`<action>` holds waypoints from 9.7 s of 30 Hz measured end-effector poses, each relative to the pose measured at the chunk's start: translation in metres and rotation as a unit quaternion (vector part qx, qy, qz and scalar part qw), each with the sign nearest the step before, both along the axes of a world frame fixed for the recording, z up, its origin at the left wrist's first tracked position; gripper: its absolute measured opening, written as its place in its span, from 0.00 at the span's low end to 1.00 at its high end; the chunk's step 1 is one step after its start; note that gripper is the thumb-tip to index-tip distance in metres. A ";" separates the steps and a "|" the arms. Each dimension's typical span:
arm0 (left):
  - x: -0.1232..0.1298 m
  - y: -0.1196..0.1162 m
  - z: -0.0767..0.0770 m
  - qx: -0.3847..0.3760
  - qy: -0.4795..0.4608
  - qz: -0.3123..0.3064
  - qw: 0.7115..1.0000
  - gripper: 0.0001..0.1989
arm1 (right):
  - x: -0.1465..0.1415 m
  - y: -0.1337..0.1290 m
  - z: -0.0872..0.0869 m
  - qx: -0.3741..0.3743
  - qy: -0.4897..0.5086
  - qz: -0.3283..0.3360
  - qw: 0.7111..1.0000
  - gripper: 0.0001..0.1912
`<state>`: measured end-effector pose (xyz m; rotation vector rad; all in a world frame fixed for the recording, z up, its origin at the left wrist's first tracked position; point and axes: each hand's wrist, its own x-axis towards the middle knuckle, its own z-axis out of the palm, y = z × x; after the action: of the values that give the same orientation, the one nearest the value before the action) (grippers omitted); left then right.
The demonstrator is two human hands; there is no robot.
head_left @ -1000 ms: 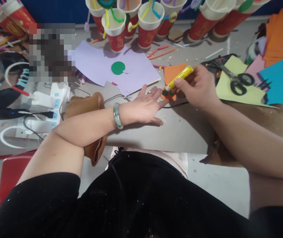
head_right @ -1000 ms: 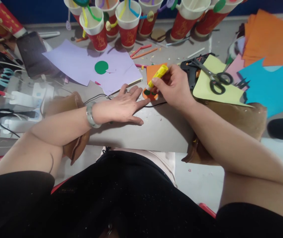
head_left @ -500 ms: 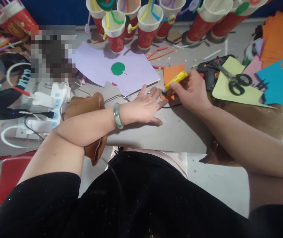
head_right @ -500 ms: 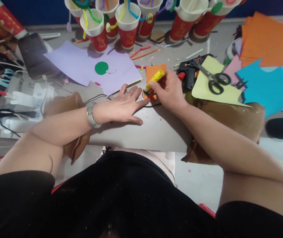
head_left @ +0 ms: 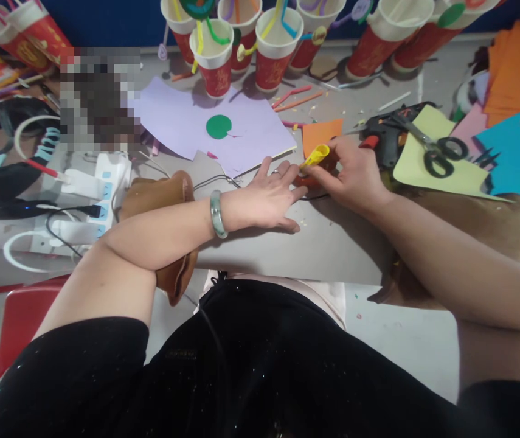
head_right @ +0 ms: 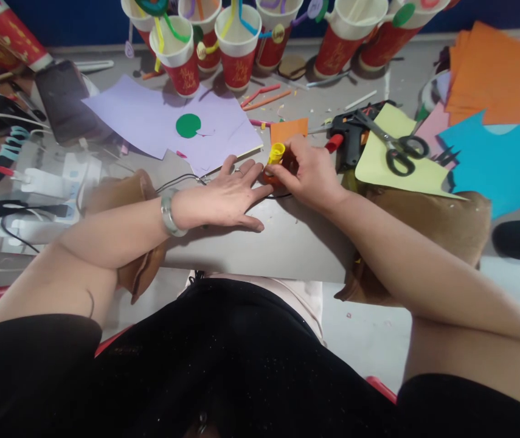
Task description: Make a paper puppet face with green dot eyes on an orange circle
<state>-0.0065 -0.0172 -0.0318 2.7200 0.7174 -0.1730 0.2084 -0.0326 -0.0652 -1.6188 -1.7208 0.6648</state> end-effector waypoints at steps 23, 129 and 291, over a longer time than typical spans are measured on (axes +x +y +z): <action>-0.002 0.000 0.001 0.019 -0.006 -0.010 1.000 0.36 | 0.018 0.009 0.013 0.055 0.097 -0.140 0.984 0.25; 0.008 0.027 0.014 -0.029 -0.089 -0.007 0.996 0.26 | 0.002 -0.126 -0.001 0.063 -0.043 0.047 0.996 0.11; 0.019 0.006 0.010 -0.311 -0.336 0.118 0.881 0.04 | -0.017 -0.090 0.037 -0.033 0.118 -0.127 0.984 0.08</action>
<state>0.0127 -0.0110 -0.0219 1.8633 0.6219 0.4967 0.1915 -0.1224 -0.0279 -1.6940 -1.3095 0.7580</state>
